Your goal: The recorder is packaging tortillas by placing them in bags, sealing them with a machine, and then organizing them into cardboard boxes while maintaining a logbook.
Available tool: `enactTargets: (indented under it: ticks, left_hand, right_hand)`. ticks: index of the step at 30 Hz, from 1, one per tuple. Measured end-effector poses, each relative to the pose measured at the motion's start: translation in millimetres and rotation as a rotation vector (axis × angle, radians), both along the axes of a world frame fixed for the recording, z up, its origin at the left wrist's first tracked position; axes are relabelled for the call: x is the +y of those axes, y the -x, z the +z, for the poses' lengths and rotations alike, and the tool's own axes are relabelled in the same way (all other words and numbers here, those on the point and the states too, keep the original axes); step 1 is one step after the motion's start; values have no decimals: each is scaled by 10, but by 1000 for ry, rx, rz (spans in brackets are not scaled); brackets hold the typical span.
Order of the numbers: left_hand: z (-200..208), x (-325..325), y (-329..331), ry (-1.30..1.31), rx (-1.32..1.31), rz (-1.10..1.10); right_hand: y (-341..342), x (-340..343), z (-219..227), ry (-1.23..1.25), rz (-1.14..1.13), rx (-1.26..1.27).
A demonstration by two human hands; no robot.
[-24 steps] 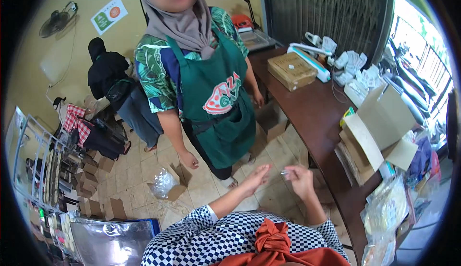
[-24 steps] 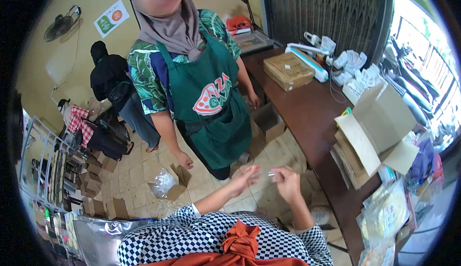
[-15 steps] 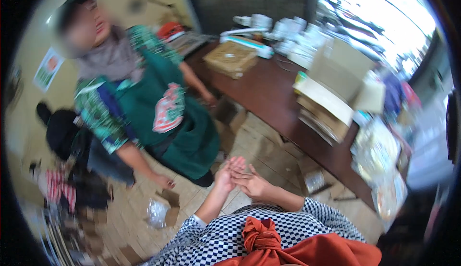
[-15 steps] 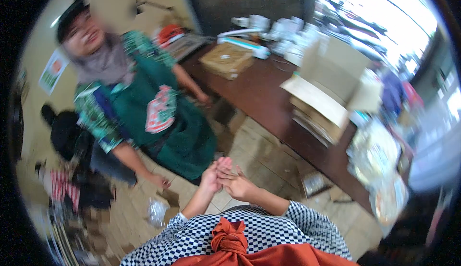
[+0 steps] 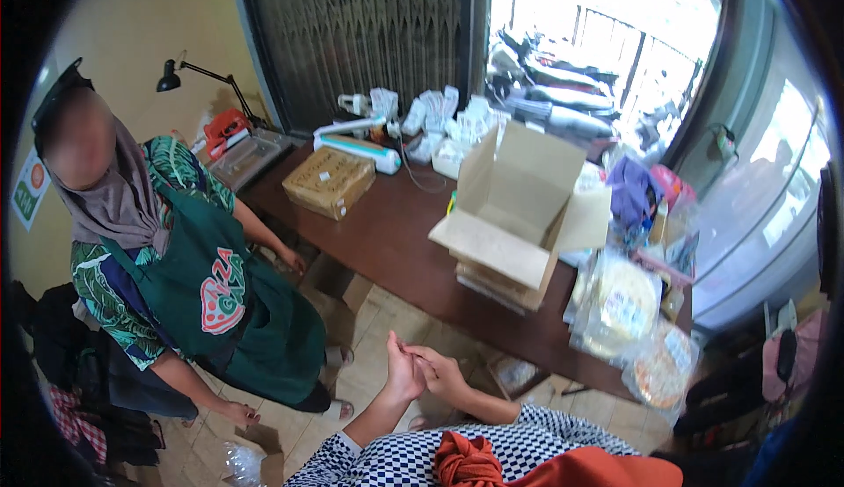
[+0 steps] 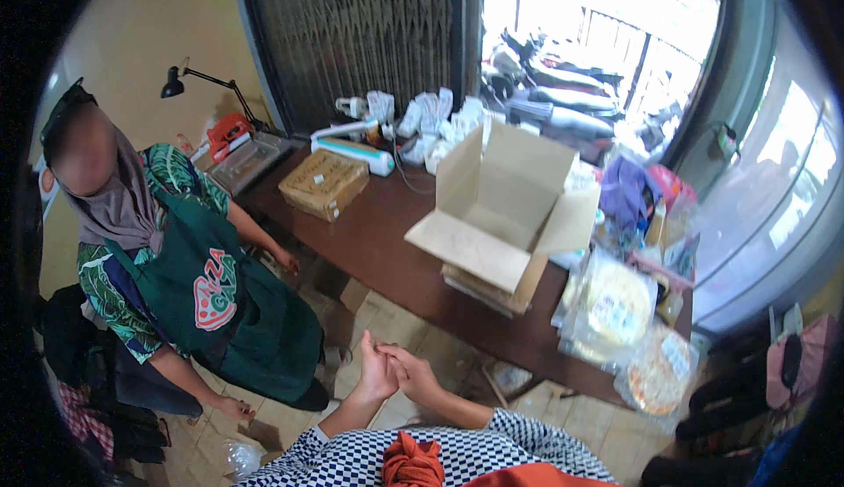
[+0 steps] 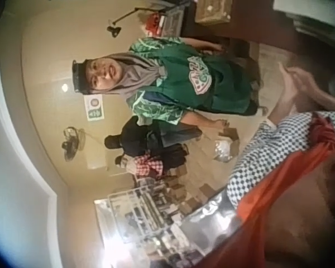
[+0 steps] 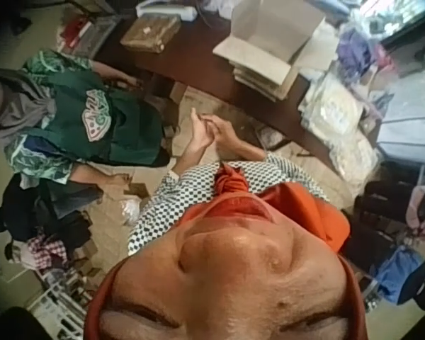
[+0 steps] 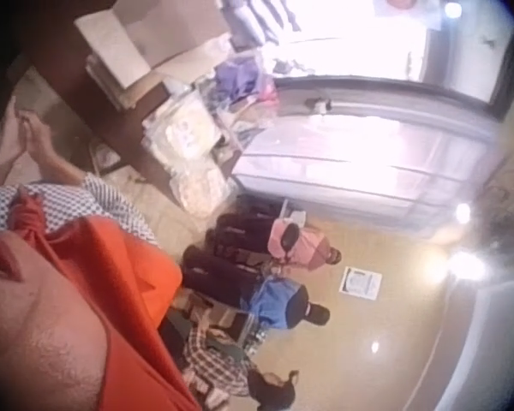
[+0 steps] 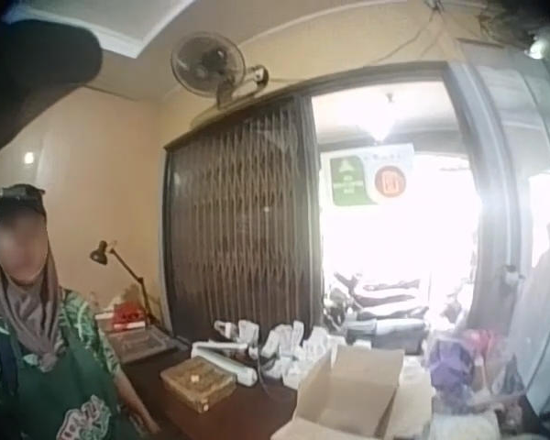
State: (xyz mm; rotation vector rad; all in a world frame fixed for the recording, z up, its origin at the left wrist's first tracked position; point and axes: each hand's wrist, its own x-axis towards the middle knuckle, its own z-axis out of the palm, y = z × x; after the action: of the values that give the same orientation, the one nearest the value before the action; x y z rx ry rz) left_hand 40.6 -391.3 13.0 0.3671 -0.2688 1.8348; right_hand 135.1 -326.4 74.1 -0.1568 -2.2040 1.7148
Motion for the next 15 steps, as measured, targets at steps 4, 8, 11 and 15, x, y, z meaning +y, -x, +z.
enactTargets:
  ticks: [4, 8, 11, 15]
  left_hand:
    - [1181, 780, 104, 947, 1276, 1322]
    - [1823, 1466, 602, 423, 2238, 990]
    - [1595, 1991, 593, 506, 2611, 824]
    - [1417, 2361, 677, 480, 2919, 941]
  right_hand:
    - [-289, 680, -319, 414, -116, -113]
    - [-630, 1031, 78, 431, -297, -591]
    - [-959, 1247, -181, 179, -240, -567]
    - [-958, 1570, -448, 62, -398, -338]
